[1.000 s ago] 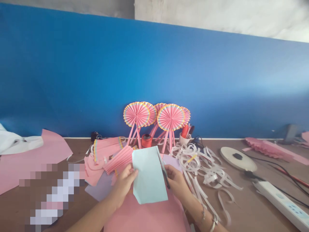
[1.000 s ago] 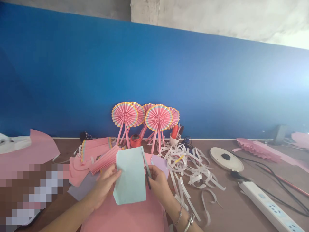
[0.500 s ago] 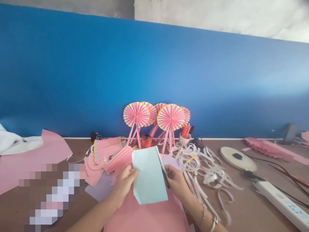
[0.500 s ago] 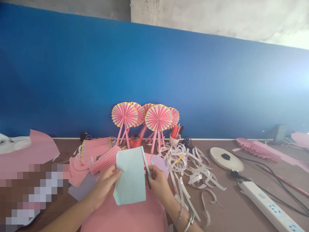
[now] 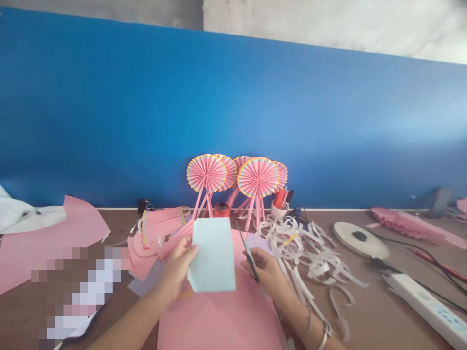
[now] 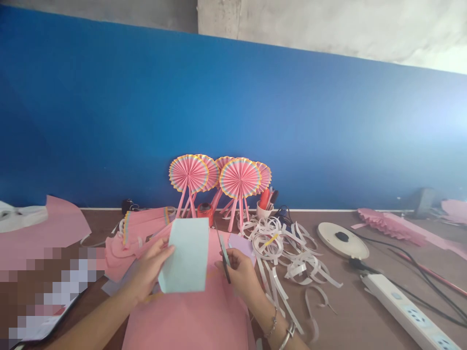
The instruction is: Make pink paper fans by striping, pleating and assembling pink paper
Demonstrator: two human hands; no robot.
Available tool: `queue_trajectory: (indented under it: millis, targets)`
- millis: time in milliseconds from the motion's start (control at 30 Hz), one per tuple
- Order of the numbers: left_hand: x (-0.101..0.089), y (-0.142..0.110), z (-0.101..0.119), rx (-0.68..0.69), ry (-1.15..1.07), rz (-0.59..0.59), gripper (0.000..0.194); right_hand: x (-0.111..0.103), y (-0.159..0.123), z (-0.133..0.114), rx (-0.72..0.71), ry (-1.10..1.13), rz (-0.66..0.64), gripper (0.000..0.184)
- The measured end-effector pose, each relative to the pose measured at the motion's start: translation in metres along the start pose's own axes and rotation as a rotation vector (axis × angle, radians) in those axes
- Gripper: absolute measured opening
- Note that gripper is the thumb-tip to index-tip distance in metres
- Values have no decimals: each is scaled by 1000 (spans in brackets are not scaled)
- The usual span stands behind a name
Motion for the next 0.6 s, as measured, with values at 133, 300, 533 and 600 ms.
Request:
queue_trajectory:
  millis: [133, 300, 533, 600]
  targets:
    - [-51, 20, 24, 161, 100, 335, 48, 6, -2, 2, -36, -12, -89, 24]
    - [-69, 10, 56, 574, 524, 653, 51, 14, -7, -2, -116, -152, -215, 19]
    - [9, -20, 36, 352, 503, -29, 32, 31, -23, -31, -297, -567, -431, 28]
    - [19, -25, 30, 253, 503, -72, 18, 36, -28, -34, -334, -641, -491, 29]
Point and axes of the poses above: each hand's wrist, its own y-axis towards the middle knuckle, its own x-axis out of the palm, z = x × y, the point moved 6 cm from there along y, towards the middle knuckle, and after that the axes turned 11 degrees about -x, right-handed, at the moved point
